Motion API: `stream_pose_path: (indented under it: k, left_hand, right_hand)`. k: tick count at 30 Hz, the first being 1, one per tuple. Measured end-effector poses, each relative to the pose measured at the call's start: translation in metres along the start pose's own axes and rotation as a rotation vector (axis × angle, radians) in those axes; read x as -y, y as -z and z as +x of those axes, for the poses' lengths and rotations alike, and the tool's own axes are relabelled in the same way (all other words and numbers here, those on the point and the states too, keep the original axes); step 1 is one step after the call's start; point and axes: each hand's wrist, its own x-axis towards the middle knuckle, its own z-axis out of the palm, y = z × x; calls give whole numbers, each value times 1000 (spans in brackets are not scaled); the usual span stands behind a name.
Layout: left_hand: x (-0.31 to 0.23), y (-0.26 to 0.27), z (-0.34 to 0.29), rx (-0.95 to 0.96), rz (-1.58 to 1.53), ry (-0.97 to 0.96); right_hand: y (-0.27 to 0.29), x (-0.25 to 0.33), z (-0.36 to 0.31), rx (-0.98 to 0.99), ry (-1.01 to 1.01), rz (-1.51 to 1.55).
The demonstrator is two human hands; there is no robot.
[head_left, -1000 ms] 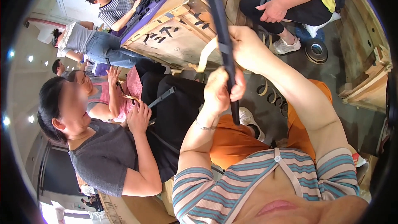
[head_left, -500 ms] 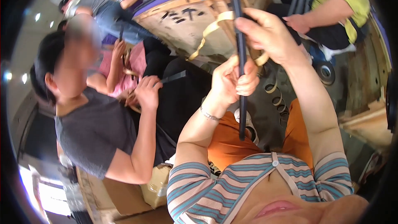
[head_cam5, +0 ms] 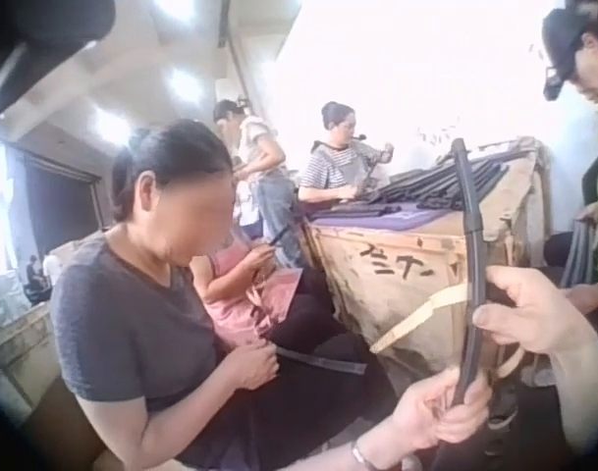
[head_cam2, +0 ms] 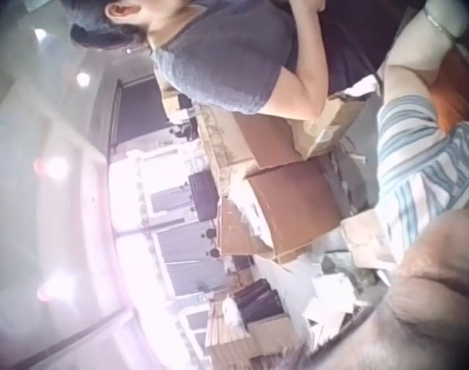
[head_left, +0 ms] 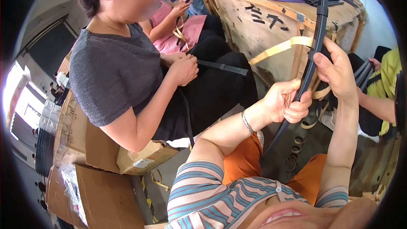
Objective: Applying adhesive tape around a black plastic component or pole as part of an assembly process.
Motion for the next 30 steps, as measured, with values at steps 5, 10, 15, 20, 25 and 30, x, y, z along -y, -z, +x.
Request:
stream_pose_path:
  k: [5, 10, 15, 20, 25, 30]
  left_hand:
    - [-1, 5, 5, -50, -7, 21]
    - [4, 5, 10, -93, 13, 20]
    - [14, 1, 17, -207, 176, -52]
    - [17, 8, 18, -86, 605, 20]
    - [24, -8, 17, -426, 824, -151]
    - [13, -16, 25, -571, 842, -285]
  right_hand:
    - [24, -17, 2, 106, -2, 122]
    - [24, -19, 2, 50, 36, 171]
    - [29, -4, -5, -31, -20, 128]
    - [54, 22, -28, -171, 113, 35]
    - [56, 34, -39, -106, 74, 56]
    - [46, 3, -60, -85, -230, 16]
